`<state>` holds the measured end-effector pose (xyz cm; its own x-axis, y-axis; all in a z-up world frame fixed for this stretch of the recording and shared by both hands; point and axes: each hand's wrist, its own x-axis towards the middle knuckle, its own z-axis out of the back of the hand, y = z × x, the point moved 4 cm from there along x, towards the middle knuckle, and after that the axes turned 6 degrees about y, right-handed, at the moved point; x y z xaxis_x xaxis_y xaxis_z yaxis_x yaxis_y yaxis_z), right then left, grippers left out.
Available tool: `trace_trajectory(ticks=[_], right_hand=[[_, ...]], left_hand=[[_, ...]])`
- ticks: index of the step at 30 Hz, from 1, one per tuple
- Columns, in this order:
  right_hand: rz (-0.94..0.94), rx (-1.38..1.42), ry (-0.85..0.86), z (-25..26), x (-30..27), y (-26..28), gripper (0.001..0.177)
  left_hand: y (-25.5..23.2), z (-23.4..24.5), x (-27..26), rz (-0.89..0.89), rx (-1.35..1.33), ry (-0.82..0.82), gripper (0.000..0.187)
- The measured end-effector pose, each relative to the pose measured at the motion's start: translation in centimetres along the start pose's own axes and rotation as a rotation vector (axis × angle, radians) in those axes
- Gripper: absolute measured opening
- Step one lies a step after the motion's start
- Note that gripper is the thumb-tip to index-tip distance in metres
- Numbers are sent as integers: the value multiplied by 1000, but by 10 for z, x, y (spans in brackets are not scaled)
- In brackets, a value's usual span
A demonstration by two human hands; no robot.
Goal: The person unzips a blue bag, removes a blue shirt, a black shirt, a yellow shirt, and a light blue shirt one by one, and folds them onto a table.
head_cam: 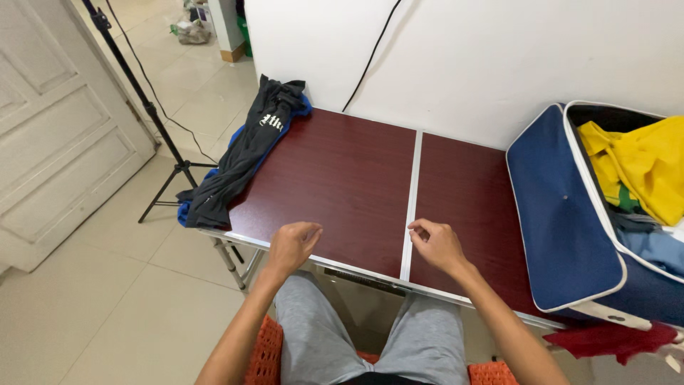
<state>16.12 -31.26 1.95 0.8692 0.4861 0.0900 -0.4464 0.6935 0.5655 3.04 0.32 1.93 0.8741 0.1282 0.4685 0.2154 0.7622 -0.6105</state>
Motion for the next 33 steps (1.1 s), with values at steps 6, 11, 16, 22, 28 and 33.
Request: trace_trajectory(ticks=[6,11,16,22,28,33], right_hand=[[-73,-21,19,4,-27,-15,23],[-114,-30,31,10,-38,-20,24],[-130,-22,2,24,-53,-22,25],[-204,-38,-33,53,-79,-36,25],[-150,31,-158,95,-120,-52,24],[-235,35,-284,139,-153,-65,22]], left_hand=[[-7,-8,-3,73,26,70,18],[-13,-11,6,18,-2,90,17],[-20,-23,20,-35,10,140,17],[-39,-45,46,-55,-7,229,18],[-67,-76,77,-169,17,351,15],[-101,-98,99,-283,20,401,15]])
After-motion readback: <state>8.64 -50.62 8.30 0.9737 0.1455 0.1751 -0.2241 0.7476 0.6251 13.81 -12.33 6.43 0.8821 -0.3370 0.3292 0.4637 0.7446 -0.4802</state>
